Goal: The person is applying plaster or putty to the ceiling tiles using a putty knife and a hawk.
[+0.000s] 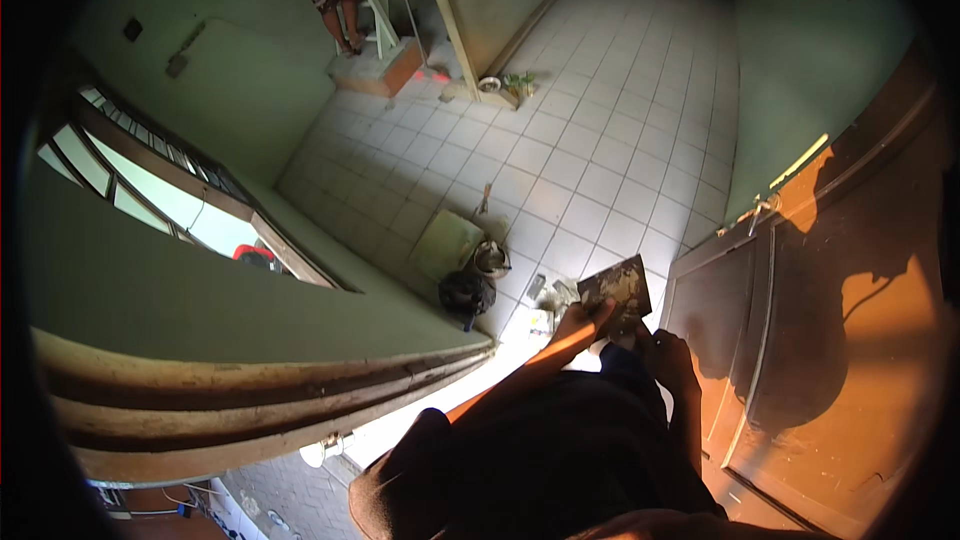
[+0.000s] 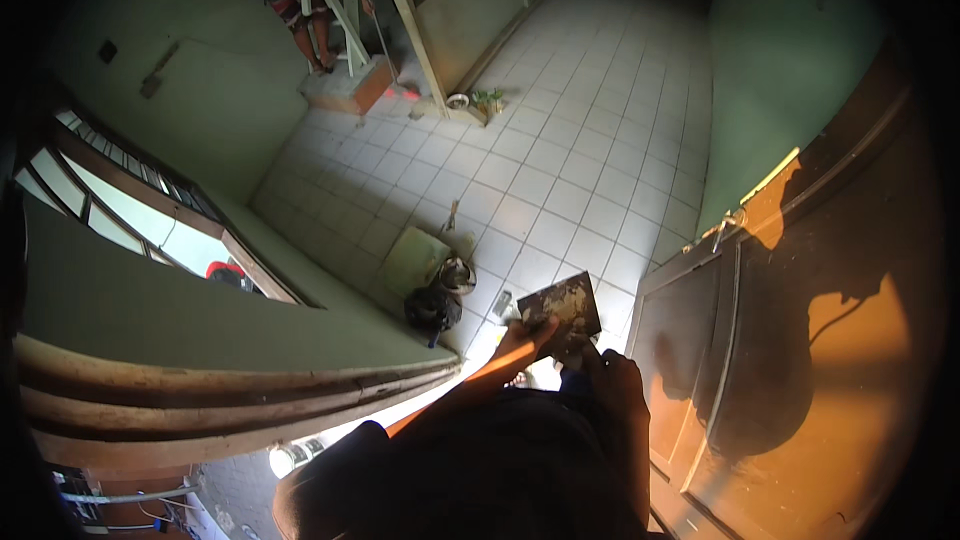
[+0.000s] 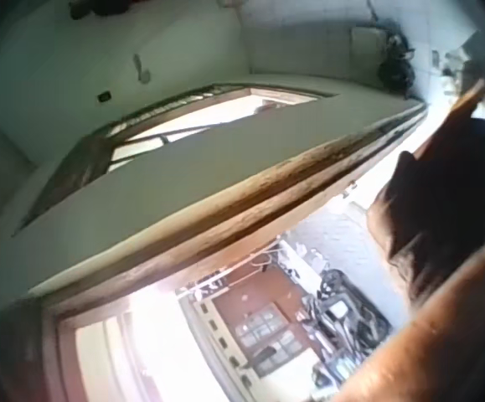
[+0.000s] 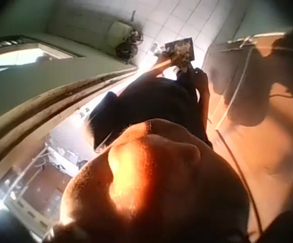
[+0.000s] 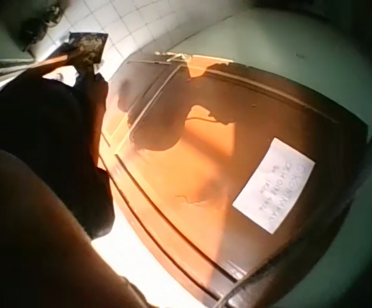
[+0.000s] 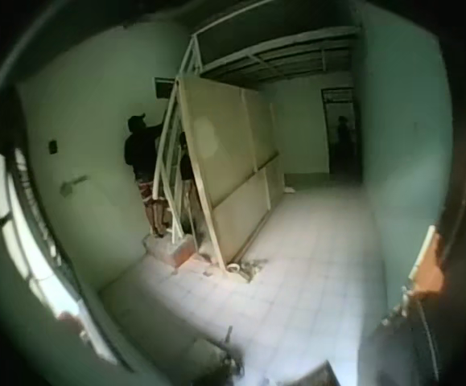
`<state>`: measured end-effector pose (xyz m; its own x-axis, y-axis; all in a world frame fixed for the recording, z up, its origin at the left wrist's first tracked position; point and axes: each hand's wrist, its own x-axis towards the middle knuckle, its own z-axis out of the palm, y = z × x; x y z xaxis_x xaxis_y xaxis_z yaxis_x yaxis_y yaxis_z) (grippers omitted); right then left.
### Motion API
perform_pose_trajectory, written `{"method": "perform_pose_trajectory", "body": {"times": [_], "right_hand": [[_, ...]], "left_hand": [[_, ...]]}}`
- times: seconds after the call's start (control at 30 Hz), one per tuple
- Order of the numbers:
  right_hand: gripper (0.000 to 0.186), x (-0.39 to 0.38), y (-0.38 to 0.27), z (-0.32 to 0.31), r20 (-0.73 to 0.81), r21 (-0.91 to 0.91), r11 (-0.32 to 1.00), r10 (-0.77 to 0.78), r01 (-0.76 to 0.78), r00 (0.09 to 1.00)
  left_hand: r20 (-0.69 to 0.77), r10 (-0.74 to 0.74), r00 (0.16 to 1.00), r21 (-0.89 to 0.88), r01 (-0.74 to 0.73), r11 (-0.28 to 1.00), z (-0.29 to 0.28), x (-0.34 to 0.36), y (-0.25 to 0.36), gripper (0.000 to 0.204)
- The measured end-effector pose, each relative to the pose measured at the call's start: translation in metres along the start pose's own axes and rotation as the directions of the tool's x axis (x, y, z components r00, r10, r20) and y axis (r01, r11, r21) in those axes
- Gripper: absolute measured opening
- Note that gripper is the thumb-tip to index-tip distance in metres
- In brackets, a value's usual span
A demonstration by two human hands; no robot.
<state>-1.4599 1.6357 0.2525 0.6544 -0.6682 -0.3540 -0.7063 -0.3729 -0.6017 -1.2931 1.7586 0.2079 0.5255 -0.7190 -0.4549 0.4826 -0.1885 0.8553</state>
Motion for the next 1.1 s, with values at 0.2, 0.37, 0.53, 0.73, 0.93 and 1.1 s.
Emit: {"method": "perform_pose_trajectory", "body": {"times": [0.2, 0.37, 0.53, 0.73, 0.93, 1.1], "right_hand": [[0.067, 0.061, 0.033, -0.024, 0.094, -0.029, 1.0, 0.006, -0.003, 0.996], [0.069, 0.136, 0.061, -0.05, 0.057, 0.004, 1.0, -0.004, 0.004, 0.998], [0.072, 0.202, 0.059, -0.101, 0.018, -0.048, 0.998, -0.048, 0.049, 0.999], [0.069, 0.277, 0.084, -0.136, 0.013, 0.018, 0.993, -0.114, 0.113, 0.993], [0.064, 0.316, 0.097, -0.152, 0.021, 0.138, 0.986, -0.096, 0.092, 0.995], [0.065, 0.355, 0.128, -0.149, -0.039, 0.173, 0.929, -0.325, 0.326, 0.945]], "left_hand": [[0.021, 0.139, 0.99, 0.276, -0.14, 0.951, 0.009, 0.071, -0.018, 0.058], [0.08, 0.088, 0.993, 0.351, -0.11, 0.93, 0.033, 0.144, 0.017, 0.043], [0.11, 0.061, 0.992, 0.238, -0.086, 0.967, 0.078, 0.204, 0.075, 0.042], [0.1, 0.114, 0.988, 0.034, -0.118, 0.992, 0.121, 0.274, 0.1, 0.048], [0.044, 0.11, 0.993, 0.158, -0.116, 0.981, 0.146, 0.31, 0.127, 0.045], [0.118, 0.128, 0.985, 0.366, -0.162, 0.916, 0.154, 0.353, 0.138, 0.05]]}}
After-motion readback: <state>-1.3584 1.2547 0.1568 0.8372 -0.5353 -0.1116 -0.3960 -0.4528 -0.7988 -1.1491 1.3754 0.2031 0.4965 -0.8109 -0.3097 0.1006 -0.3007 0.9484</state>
